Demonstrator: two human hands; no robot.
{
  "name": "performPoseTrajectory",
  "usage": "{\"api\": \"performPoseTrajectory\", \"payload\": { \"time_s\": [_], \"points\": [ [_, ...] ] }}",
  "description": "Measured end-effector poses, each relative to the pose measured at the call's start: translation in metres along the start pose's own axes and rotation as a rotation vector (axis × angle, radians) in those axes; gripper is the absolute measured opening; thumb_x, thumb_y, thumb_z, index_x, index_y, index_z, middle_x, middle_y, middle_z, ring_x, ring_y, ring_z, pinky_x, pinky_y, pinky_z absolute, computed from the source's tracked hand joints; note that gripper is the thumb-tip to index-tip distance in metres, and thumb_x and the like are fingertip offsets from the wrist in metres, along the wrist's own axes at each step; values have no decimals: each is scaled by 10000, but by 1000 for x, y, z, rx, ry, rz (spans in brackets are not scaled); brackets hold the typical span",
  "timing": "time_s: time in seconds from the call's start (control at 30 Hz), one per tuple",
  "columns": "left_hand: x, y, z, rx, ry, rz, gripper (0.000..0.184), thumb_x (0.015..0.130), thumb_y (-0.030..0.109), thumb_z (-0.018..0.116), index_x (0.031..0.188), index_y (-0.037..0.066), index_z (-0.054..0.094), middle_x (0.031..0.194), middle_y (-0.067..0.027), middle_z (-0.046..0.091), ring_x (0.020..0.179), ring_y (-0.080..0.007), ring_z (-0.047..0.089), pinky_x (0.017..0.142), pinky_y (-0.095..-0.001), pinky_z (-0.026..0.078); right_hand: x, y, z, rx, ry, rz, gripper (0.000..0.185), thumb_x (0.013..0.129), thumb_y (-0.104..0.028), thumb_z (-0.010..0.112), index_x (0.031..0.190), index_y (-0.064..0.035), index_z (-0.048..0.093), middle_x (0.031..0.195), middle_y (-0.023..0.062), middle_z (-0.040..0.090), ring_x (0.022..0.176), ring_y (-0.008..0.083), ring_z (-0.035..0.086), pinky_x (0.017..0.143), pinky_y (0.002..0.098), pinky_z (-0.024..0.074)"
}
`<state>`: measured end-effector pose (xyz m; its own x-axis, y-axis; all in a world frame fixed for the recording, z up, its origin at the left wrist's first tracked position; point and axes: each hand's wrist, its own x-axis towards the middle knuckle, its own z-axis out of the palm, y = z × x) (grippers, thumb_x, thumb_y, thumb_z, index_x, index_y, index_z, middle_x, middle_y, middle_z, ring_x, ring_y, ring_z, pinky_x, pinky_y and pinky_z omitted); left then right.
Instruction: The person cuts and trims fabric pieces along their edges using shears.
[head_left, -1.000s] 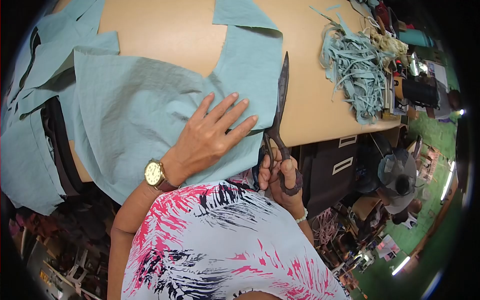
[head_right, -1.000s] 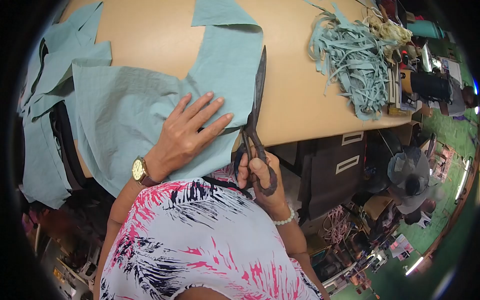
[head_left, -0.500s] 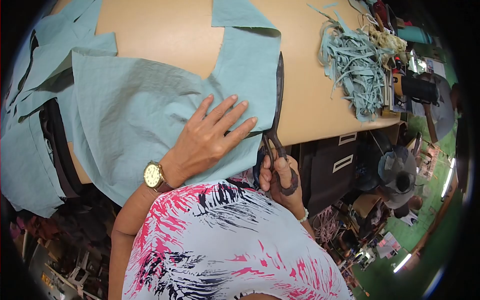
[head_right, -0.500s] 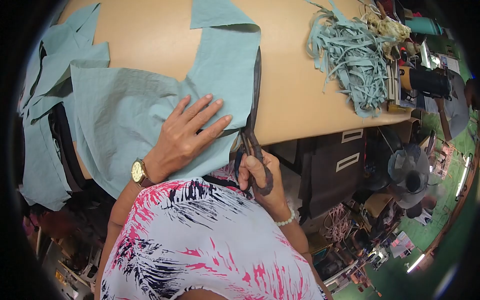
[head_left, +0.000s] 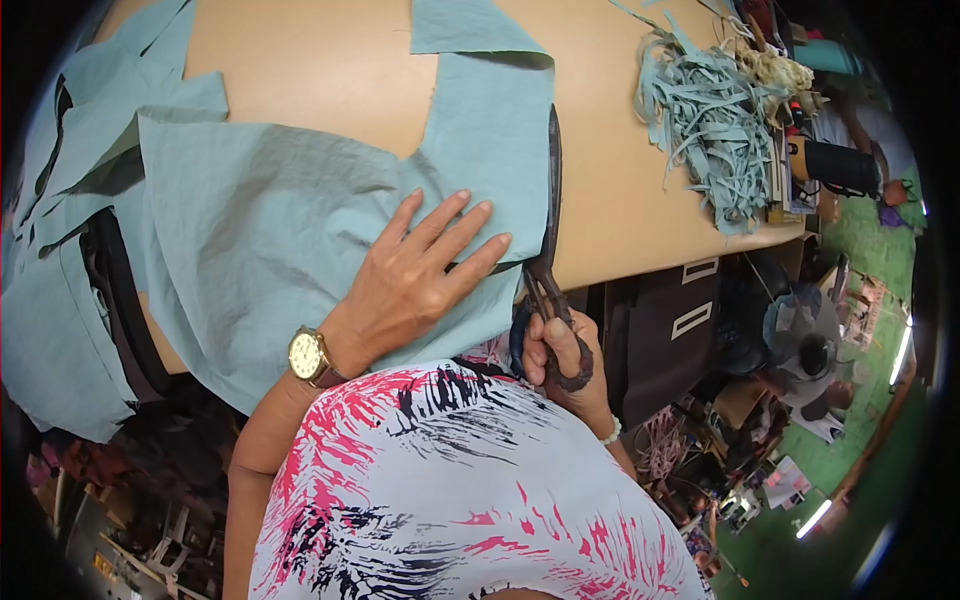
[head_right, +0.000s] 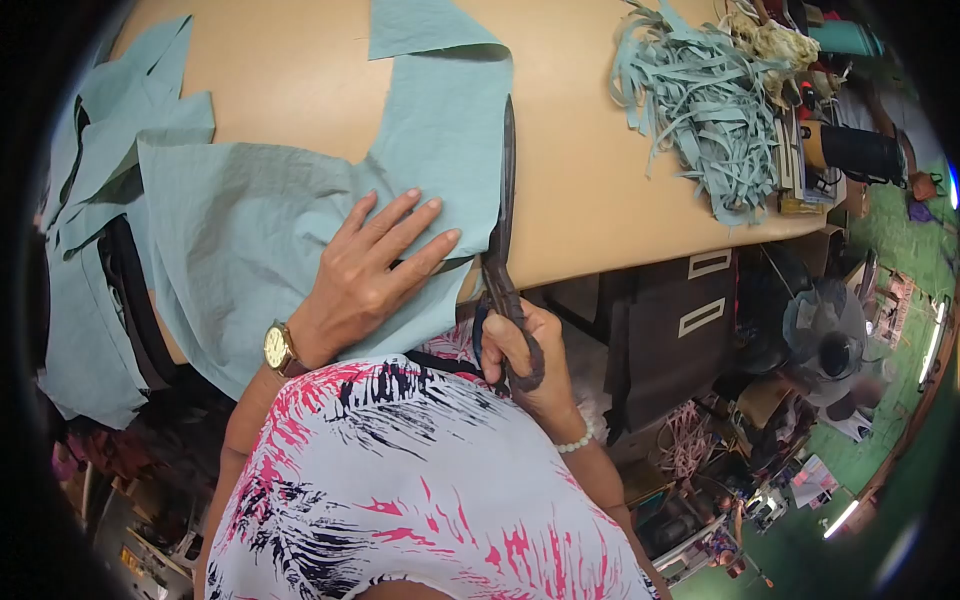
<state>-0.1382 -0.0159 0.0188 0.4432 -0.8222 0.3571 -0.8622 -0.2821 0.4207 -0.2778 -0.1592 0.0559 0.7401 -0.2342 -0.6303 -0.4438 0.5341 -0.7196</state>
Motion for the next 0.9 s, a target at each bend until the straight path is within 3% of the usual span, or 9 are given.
{"api": "performPoseTrajectory", "payload": {
  "time_s": [0.23, 0.9],
  "points": [
    [0, 1, -1, -6, 5, 1, 366, 704, 131, 650, 1067, 124, 603, 1166, -98, 549, 1078, -268, 525, 875, -466, 405, 3, -3, 0, 12, -19, -73, 447, 773, -423, 618, 704, -8, 467, 558, 33, 443, 451, 101, 454, 419, 202, 355],
    [-5, 4, -1, -6, -13, 4, 353, 713, 136, 639, 1064, 130, 607, 1175, -88, 546, 1089, -260, 521, 904, -453, 389, 4, -4, 1, 23, 1, 0, 311, 828, -268, 604, 676, -38, 462, 538, 10, 439, 422, 69, 430, 398, 195, 343]
  ]
}}
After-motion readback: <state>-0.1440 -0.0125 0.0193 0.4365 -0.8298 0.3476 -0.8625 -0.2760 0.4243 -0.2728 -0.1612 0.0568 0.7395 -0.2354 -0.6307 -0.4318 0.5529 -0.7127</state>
